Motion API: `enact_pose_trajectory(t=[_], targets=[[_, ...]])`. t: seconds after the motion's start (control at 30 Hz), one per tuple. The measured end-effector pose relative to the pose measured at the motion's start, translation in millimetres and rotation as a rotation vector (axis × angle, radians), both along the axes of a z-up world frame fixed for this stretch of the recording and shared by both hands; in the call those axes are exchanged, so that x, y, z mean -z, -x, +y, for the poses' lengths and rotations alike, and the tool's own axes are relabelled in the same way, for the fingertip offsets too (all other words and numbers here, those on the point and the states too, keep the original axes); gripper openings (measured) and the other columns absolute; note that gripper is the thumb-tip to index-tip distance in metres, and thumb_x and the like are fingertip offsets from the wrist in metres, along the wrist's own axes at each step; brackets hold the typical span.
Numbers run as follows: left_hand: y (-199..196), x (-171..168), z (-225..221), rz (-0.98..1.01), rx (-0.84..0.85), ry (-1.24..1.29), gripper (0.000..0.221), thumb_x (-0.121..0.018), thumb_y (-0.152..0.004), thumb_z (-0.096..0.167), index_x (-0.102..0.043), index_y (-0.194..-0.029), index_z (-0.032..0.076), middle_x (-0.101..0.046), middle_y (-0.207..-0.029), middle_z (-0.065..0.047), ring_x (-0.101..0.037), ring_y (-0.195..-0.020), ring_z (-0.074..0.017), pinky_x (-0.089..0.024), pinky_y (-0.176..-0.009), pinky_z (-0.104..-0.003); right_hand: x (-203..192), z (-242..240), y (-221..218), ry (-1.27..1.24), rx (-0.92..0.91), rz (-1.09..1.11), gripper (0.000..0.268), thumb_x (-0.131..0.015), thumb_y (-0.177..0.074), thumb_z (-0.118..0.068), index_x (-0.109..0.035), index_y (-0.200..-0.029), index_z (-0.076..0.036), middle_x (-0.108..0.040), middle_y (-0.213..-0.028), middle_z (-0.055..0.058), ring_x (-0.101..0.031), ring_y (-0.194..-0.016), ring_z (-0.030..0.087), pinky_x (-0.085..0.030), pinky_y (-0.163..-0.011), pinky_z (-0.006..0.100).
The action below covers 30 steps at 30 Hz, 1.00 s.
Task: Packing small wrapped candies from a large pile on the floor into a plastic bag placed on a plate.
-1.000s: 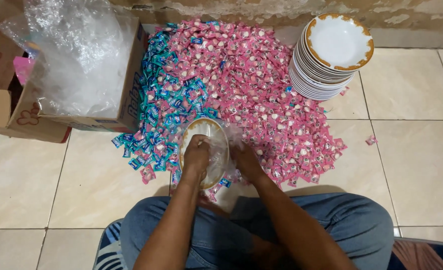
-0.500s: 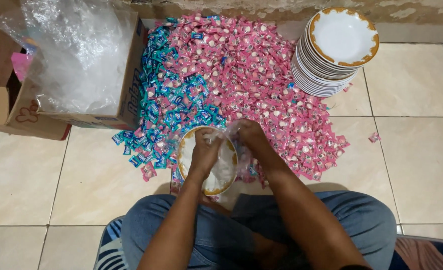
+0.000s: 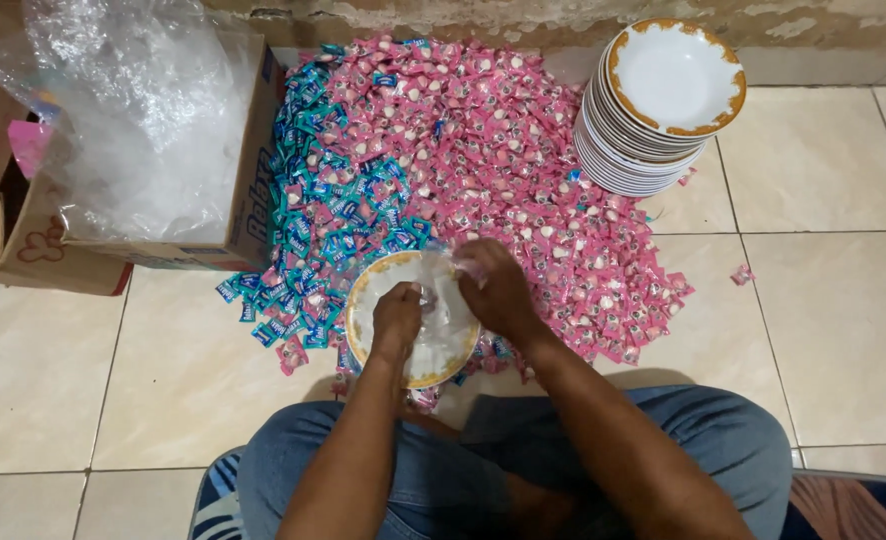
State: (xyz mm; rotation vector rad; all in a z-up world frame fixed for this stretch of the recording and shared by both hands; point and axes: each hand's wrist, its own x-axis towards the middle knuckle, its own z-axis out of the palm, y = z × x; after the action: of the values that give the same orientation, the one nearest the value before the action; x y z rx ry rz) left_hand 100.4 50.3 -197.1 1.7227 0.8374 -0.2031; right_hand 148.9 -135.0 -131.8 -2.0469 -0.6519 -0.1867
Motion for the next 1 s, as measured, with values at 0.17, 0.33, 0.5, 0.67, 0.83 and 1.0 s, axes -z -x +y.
enact_pose_trajectory(t=[0.17,0.33,0.5,0.67,0.83,1.0], targets=[[-8,-24,-6,-0.073,-0.153,0.178,0.025,-0.055,-0.098,0.030,-0.075,-0.107,0.018,-0.063,-0.086,-0.014,-0.062,-0.075,-0.0233,-0.054,-0.062,-0.035,-21,2,41,0.406,-0.216,0.159,0.031,-0.046,-0.099,-0.020,-0.069,-0.115,-0.006,-0.072,-0.105,0.023,-0.068,-0.102,0.047,-0.052,-0.092,0.058],[-15,-57,-19,-0.124,-0.340,0.391,0.023,-0.053,-0.100,0.025,-0.069,-0.112,0.013,-0.058,-0.080,-0.013,-0.055,-0.062,-0.0200,-0.047,-0.046,-0.026,16,-3,55,0.318,-0.181,0.353,0.031,-0.052,-0.096,-0.022,-0.070,-0.117,-0.007,-0.074,-0.097,0.019,-0.072,-0.093,0.040,-0.057,-0.083,0.050],[-6,-86,-18,-0.156,-0.157,0.112,0.029,-0.040,-0.101,0.016,-0.053,-0.126,0.023,-0.071,-0.100,-0.013,-0.069,-0.095,-0.0227,-0.053,-0.087,-0.038,-28,5,38,0.134,0.051,0.799,0.085,-0.064,-0.092,-0.028,-0.019,-0.164,-0.028,-0.072,-0.123,0.014,-0.073,-0.105,0.035,-0.058,-0.091,0.044],[-9,-66,-13,-0.257,0.054,-0.141,0.025,-0.037,-0.102,0.009,-0.056,-0.113,0.021,-0.074,-0.101,-0.019,-0.070,-0.104,-0.0345,-0.051,-0.093,-0.044,-27,10,11,-0.052,0.123,0.849,0.096,-0.073,-0.086,-0.019,-0.017,-0.164,-0.028,-0.073,-0.113,0.020,-0.075,-0.070,0.029,-0.060,-0.069,0.036],[-26,-23,-3,-0.210,0.158,-0.155,0.022,-0.051,-0.096,0.015,-0.066,-0.111,0.019,-0.075,-0.103,-0.011,-0.070,-0.092,-0.0262,-0.055,-0.083,-0.040,-13,4,5,0.195,0.163,0.588,0.097,-0.082,-0.081,-0.015,-0.028,-0.161,-0.025,-0.071,-0.115,0.020,-0.069,-0.111,0.041,-0.056,-0.095,0.046],[-18,-51,-10,-0.194,0.087,0.048,0.040,-0.061,-0.087,0.012,-0.066,-0.126,0.014,-0.072,-0.105,-0.014,-0.067,-0.089,-0.0217,-0.054,-0.083,-0.038,68,-17,31,0.317,-0.249,-0.035,0.033,-0.054,-0.097,-0.027,-0.073,-0.118,-0.012,-0.074,-0.106,0.016,-0.073,-0.096,0.036,-0.057,-0.087,0.046]])
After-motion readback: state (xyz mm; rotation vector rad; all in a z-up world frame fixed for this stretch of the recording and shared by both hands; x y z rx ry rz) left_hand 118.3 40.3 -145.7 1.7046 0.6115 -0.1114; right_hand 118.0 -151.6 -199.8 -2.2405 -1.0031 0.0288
